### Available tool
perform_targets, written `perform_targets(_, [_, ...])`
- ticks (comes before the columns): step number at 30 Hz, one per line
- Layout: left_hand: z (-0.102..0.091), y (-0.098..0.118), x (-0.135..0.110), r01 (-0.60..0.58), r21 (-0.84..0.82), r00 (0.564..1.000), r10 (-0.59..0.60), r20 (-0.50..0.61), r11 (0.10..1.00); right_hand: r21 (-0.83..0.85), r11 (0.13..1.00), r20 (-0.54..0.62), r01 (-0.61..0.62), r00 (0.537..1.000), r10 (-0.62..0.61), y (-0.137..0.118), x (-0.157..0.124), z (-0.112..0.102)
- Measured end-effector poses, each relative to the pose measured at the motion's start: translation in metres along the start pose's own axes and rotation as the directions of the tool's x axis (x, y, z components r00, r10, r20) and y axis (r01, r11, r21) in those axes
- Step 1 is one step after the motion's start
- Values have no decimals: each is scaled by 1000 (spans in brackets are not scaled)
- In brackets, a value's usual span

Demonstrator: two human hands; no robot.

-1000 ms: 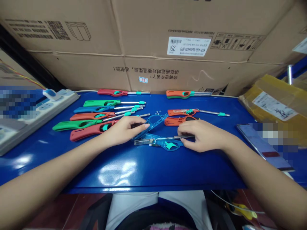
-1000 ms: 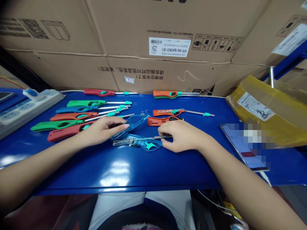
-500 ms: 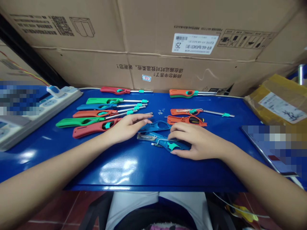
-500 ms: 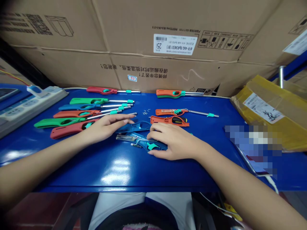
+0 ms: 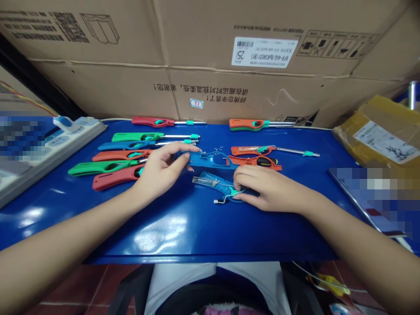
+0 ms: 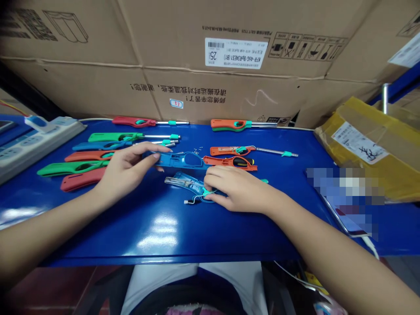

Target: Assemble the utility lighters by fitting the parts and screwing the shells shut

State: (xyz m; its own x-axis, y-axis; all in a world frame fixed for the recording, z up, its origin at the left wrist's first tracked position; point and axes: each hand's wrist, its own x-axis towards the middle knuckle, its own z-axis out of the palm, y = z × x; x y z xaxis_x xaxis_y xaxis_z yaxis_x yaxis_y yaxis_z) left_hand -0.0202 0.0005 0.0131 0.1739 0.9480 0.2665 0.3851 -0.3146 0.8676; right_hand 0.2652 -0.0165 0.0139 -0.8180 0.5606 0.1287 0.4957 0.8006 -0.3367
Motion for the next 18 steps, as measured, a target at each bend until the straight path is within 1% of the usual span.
perform_targets(2, [-1, 7, -2, 7, -42, 999, -9, -42, 999, -5, 1000, -1, -4, 1000, 4, 1, 0, 0])
perform_targets(4, [-2, 10, -5, -31, -24, 999, 30, -40, 999, -12, 1000, 5, -10, 1000, 10, 2, 0, -1])
perform_targets(7, [-4, 9, -8, -107, 9, 993, 107, -41, 994, -35, 999, -2, -16, 1000, 16, 4, -1, -3])
perform_targets(10, [-7, 5, -11, -174, -56, 981, 168, -102, 983, -52, 998, -22, -25, 999, 24, 7, -2, -4])
perform_targets(12, [-9, 3, -12, -230, -111, 970, 218, -109, 967, -53, 998, -31, -35, 999, 34, 8, -1, -4])
perform_targets(13, [-10, 3, -12, -253, -130, 966, 244, -80, 959, -53, 998, -38, -44, 998, 42, 9, -1, -4])
perform_targets(15, [-10, 4, -13, -307, -150, 947, 317, 45, 940, -51, 997, -50, -66, 997, 64, 9, 0, -3])
perform_targets(18, [-6, 4, -14, -406, -139, 867, 428, 256, 903, -57, 993, -62, -106, 993, 103, 11, 0, -2])
